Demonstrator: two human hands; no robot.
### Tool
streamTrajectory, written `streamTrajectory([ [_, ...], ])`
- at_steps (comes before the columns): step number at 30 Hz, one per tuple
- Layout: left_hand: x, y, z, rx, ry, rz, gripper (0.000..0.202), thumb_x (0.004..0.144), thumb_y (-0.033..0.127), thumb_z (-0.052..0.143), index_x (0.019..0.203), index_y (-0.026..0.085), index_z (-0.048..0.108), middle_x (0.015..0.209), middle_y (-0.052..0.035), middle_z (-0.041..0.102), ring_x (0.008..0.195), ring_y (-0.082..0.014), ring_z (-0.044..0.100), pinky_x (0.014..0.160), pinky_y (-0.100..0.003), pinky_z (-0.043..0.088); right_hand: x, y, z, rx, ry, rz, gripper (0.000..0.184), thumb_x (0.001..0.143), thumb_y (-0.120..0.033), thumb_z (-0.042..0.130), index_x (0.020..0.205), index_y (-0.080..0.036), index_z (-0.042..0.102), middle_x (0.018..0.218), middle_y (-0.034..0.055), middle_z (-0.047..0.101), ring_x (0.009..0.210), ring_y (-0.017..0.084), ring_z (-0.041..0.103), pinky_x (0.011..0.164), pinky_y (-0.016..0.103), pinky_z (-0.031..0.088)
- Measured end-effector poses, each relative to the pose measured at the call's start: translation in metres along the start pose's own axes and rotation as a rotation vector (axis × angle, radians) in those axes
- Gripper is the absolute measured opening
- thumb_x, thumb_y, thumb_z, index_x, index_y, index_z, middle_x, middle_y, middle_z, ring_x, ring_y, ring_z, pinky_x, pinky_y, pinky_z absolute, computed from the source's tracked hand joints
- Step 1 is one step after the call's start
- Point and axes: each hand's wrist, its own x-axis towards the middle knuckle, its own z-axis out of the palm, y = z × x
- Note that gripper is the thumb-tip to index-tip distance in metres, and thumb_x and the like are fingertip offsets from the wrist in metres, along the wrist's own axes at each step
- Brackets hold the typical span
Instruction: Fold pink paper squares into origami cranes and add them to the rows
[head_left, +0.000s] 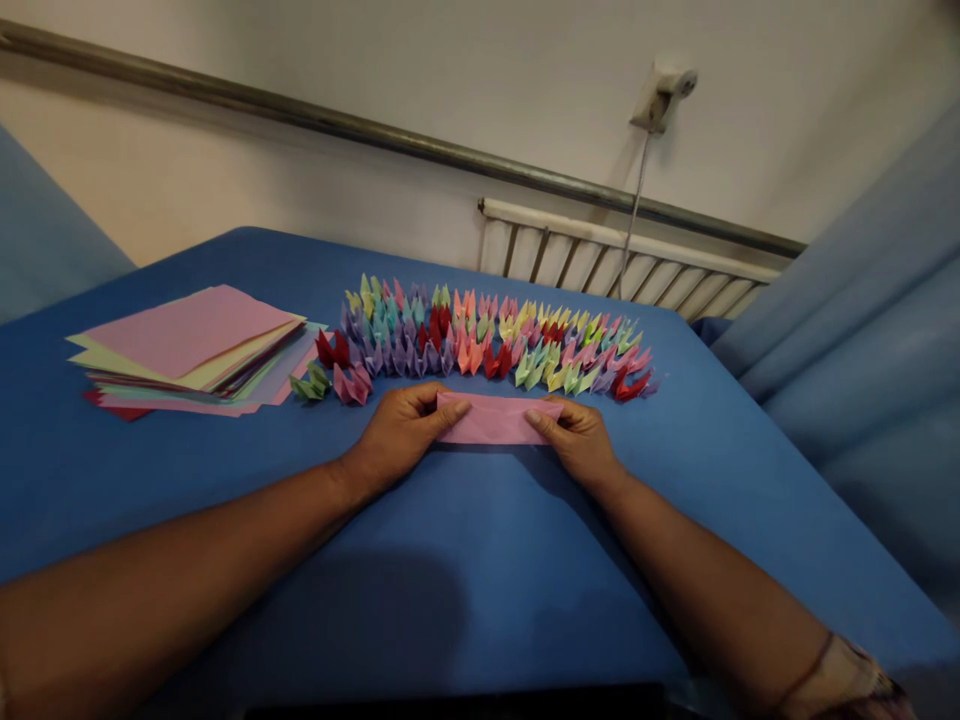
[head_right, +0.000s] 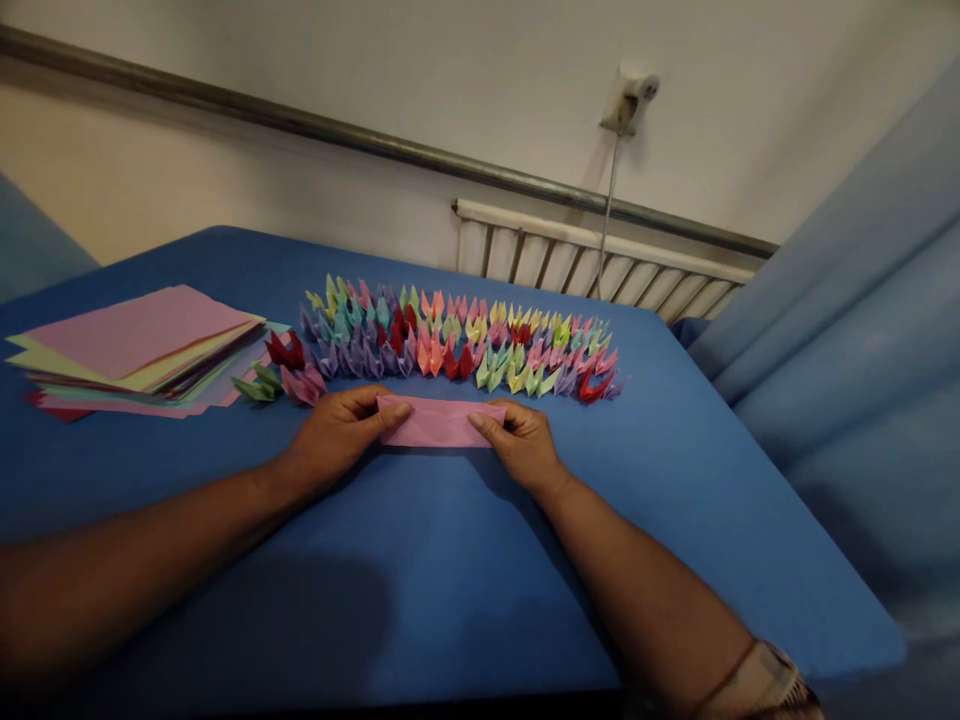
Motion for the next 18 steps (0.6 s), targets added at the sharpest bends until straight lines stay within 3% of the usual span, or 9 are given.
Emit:
streamTrajectory([
  [18, -0.0008, -0.0005, 0.0, -0.005, 0.019, 0.004, 0.03, 0.078, 0.046, 0.065, 0.072, 0.017, 0.065, 0.066, 0.0021, 0.058, 0.063, -0.0127, 0.05, 0.059, -0.024, 0.039, 0.0013, 0.002, -0.0014, 0.086, 0.021, 0.05, 0.035, 0.073, -0.052, 0.071, 0.065, -0.019, 0.062, 0.065, -0.0016, 0.057, 0.061, 0.012, 0.048, 0.061, 0.027, 0.041],
])
